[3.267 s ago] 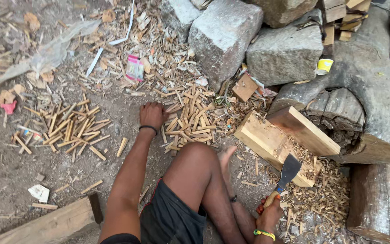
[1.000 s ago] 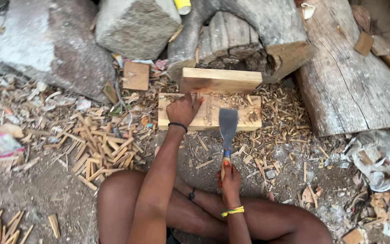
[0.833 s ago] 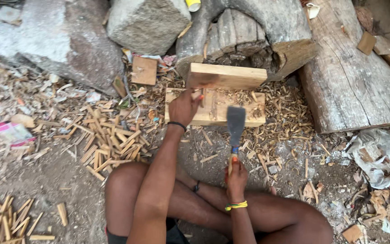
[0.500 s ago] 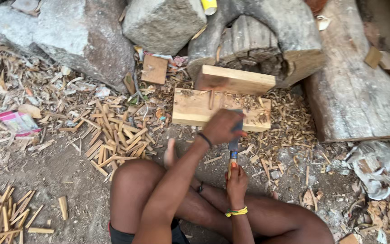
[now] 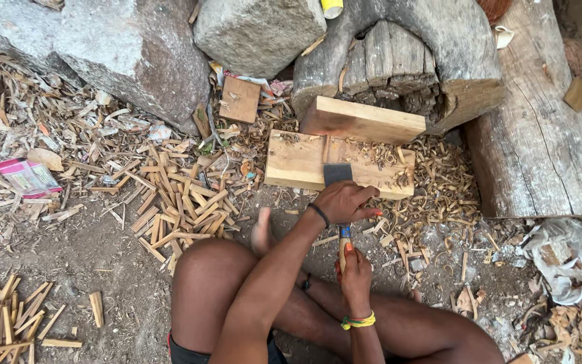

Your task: The person sits on the ground and uses a curved blade to carve a rectangular piece of wood. They repeatedly strike the wood with the tool to remove shavings and shape the surface.

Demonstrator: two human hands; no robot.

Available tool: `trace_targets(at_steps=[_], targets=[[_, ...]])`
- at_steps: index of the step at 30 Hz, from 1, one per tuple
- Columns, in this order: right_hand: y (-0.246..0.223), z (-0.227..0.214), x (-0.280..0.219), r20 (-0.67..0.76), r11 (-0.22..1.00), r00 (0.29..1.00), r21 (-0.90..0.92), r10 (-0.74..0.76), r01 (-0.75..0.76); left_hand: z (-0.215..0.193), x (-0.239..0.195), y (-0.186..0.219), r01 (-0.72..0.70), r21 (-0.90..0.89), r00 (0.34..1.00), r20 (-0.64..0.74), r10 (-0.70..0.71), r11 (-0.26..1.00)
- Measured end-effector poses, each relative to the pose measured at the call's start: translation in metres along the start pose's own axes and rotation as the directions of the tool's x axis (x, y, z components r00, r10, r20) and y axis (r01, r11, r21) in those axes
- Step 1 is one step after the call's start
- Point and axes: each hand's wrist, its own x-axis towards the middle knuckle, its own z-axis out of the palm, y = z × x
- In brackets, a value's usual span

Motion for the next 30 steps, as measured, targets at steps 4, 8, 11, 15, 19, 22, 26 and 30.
trace_targets(at_steps=[4, 8, 11, 15, 19, 22, 26, 30], targets=[[0.002, 0.001, 0.001, -0.002, 1.000, 1.000, 0.002, -0.020, 0.020, 0.001, 0.000, -0.004, 0.023, -0.010, 1.000, 0.003, -0.023, 1.000], [0.000, 0.002, 0.003, 0.002, 1.000, 1.000, -0.014, -0.019, 0.019, 0.000, 0.000, -0.007, 0.048, 0.000, 0.998, 0.029, -0.048, 0.999], [-0.003, 0.002, 0.002, 0.008, 1.000, 1.000, -0.004, 0.020, -0.020, 0.002, 0.000, -0.008, 0.051, 0.004, 0.999, 0.005, -0.051, 0.999], [-0.003, 0.002, 0.002, 0.037, 1.000, 0.999, 0.013, 0.012, -0.013, 0.008, 0.001, -0.013, 0.189, -0.027, 0.980, 0.064, -0.187, 0.982], [-0.002, 0.007, 0.001, 0.036, 0.999, 0.999, -0.026, 0.039, -0.038, 0.013, 0.003, -0.021, 0.269, 0.006, 0.947, 0.183, -0.265, 0.963], [-0.009, 0.016, 0.001, 0.022, 0.996, 0.999, -0.077, 0.047, -0.045, 0.007, 0.007, -0.025, 0.297, 0.033, 0.930, 0.218, -0.297, 0.954], [-0.015, 0.025, 0.001, -0.006, 0.984, 1.000, -0.178, 0.024, -0.025, 0.004, 0.012, -0.028, 0.325, -0.014, 0.915, 0.256, -0.311, 0.945], [-0.018, 0.034, 0.009, -0.013, 0.978, 1.000, -0.211, 0.007, -0.010, 0.001, 0.014, -0.041, 0.313, 0.026, 0.920, 0.242, -0.310, 0.949]])
